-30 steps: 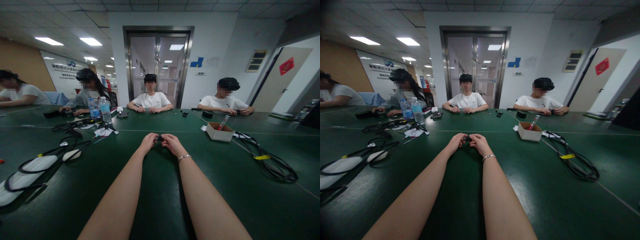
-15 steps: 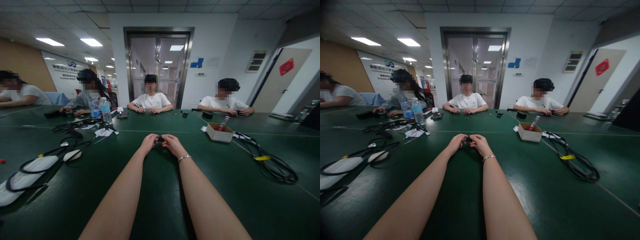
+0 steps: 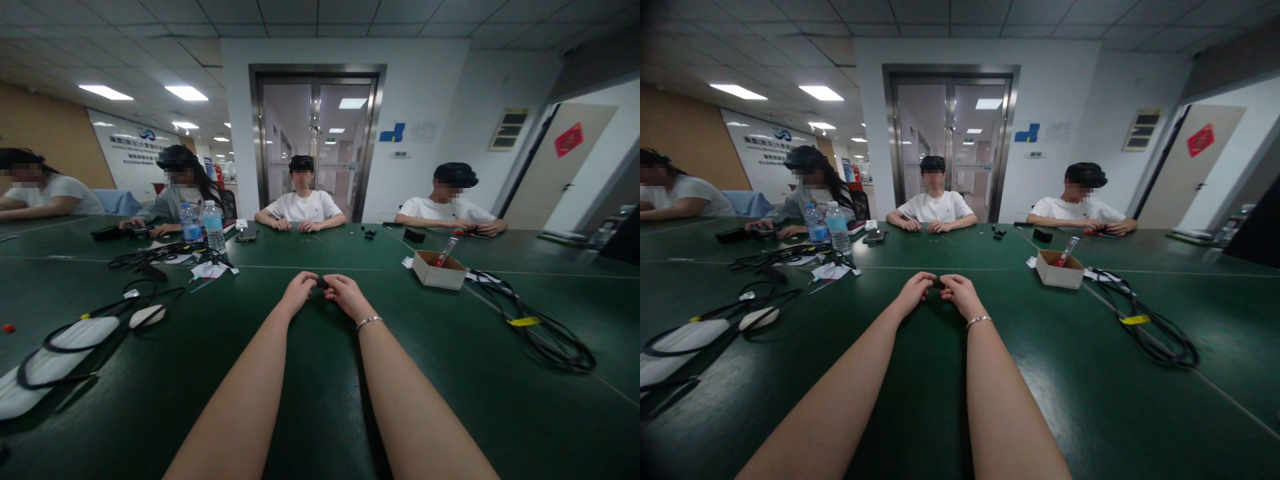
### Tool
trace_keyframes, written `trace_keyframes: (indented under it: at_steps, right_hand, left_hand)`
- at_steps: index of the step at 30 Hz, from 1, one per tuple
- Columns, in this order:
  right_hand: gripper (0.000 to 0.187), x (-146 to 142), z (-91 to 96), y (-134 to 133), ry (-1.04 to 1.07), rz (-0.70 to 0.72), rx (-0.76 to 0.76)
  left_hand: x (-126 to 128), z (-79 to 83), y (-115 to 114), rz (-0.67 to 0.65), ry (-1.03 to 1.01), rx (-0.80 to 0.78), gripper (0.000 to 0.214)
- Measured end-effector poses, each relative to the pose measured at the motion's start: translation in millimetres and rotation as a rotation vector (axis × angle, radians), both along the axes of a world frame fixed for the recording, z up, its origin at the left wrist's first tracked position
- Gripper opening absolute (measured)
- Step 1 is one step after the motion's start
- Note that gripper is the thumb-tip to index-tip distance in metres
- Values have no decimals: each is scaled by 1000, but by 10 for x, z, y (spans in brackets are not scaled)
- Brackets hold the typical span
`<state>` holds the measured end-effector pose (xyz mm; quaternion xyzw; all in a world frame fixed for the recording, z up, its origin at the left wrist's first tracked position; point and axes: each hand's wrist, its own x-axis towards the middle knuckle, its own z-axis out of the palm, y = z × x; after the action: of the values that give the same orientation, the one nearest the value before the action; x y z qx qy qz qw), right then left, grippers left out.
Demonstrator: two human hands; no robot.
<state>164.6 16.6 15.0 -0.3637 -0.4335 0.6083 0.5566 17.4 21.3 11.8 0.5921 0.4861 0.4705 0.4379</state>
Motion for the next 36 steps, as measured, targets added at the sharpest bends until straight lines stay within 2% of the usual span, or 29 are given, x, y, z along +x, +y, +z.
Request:
trace_keyframes:
  at_steps: [10, 17, 21, 26, 36]
  right_hand:
    - [14, 6, 9, -7, -2, 3, 5]
    - [13, 2, -3, 2, -10, 18, 18]
    - [11, -1, -5, 3, 6, 0, 6]
    - [12, 3, 4, -1, 8, 5, 4]
    - [12, 3, 14, -12, 1, -4, 0]
  left_hand:
    - [7, 76, -73, -23, -20, -2, 19]
    - [-8, 52, -37, -67, -19, 28, 25]
    - [3, 50, -41, -28, -41, -23, 22]
    - [8, 39, -32, -30, -27, 19, 22]
    - [3, 60, -47, -19, -44, -1, 21]
